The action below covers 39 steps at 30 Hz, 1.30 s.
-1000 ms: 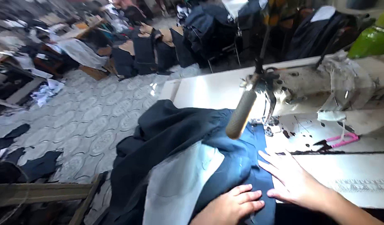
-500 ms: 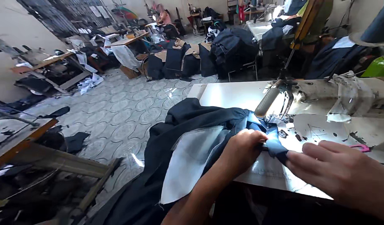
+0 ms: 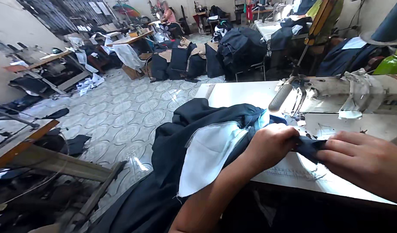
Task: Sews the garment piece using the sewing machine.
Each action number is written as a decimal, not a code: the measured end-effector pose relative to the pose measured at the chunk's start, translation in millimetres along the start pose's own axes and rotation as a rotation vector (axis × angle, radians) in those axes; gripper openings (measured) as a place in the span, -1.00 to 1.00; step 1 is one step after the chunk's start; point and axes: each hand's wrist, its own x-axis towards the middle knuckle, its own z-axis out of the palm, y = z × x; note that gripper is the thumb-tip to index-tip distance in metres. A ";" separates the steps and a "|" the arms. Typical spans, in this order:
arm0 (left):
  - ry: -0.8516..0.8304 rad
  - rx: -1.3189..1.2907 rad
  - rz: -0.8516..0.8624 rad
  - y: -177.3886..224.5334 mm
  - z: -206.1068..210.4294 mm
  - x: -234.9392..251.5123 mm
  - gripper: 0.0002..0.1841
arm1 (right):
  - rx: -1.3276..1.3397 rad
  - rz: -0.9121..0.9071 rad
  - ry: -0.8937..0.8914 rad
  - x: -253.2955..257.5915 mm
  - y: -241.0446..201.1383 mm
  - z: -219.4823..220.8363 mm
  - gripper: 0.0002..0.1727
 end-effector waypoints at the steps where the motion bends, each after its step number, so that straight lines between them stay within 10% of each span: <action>1: -0.007 -0.007 -0.012 0.5 -0.4 -0.3 -0.83 | 0.002 -0.011 -0.007 0.1 -1.2 1.6 -0.71; 39: 0.059 -0.133 -0.117 -16.8 -19.4 -7.0 -0.83 | 0.007 0.170 0.274 56.3 6.9 32.7 -0.82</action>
